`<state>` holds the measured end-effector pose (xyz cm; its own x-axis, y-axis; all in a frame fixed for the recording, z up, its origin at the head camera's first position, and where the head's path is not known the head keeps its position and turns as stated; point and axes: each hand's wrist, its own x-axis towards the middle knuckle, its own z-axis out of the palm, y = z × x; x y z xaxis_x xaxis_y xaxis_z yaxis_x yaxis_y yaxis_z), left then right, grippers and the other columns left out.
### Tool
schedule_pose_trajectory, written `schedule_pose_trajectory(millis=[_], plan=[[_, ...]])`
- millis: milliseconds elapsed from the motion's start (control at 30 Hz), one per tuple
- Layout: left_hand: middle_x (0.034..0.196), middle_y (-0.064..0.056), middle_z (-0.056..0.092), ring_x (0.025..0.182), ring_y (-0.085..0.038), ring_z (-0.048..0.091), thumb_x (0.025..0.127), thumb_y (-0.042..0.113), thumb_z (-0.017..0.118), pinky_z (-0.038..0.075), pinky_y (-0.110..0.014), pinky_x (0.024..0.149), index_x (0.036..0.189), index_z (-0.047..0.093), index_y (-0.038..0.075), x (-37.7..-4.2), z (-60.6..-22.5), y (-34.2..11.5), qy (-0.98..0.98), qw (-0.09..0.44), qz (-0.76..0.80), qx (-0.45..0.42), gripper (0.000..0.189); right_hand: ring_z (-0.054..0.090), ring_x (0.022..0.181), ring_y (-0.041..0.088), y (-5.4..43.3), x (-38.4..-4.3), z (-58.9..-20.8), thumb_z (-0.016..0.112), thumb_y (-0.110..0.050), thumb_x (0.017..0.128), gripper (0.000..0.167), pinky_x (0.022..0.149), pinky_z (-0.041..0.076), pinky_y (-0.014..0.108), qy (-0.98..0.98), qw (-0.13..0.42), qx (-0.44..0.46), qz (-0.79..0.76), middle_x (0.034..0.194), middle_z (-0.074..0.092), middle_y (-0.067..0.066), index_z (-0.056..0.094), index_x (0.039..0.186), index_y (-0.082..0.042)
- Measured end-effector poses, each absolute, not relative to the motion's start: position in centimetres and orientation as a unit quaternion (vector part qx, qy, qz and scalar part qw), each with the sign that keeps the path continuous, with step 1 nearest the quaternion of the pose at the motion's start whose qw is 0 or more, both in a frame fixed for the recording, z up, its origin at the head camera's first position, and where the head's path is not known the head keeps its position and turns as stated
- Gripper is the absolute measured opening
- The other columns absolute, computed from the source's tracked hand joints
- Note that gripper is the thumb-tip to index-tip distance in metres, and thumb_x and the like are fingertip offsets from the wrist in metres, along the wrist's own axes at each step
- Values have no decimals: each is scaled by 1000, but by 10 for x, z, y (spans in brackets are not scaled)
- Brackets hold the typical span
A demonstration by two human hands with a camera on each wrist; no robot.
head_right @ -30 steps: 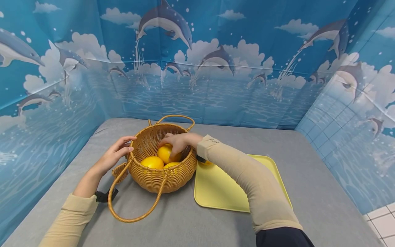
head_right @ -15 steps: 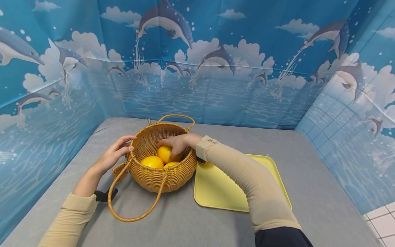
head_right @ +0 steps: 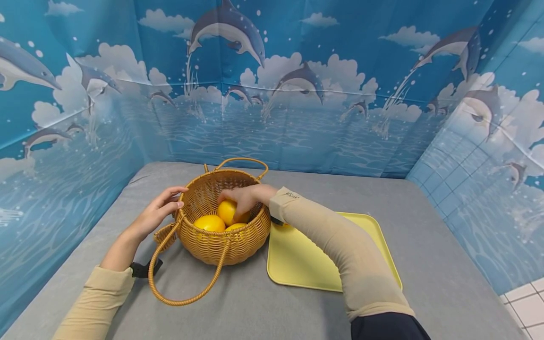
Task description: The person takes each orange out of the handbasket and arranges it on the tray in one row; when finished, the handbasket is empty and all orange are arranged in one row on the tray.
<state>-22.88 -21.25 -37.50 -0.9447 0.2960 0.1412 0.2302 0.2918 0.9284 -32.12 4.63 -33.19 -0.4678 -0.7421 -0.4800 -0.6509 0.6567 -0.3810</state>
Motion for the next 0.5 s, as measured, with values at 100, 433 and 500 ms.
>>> schedule_pose_trajectory(millis=[100,433,500], plan=[[148,-12,30,132,-34,32,97,29,51,34,-58,97,138,42,16,-228,-374,-213,803,30,573,163,43,44,108,19,46,-321,-332,67,-26,87,62,87,41,32,855,323,-397,-86,127,41,6,32,137,-17],[147,-11,31,132,-34,33,97,31,51,36,-57,95,137,42,19,-228,-374,-213,806,31,570,158,43,42,106,18,46,-319,-331,70,-23,85,56,86,41,30,851,292,-429,-85,122,39,4,34,128,-16],[147,-11,31,132,-34,33,97,31,51,35,-57,96,137,42,18,-228,-374,-213,807,30,568,158,43,41,107,19,47,-319,-331,70,-21,85,57,86,41,30,845,285,-444,-92,123,38,5,34,129,-14]])
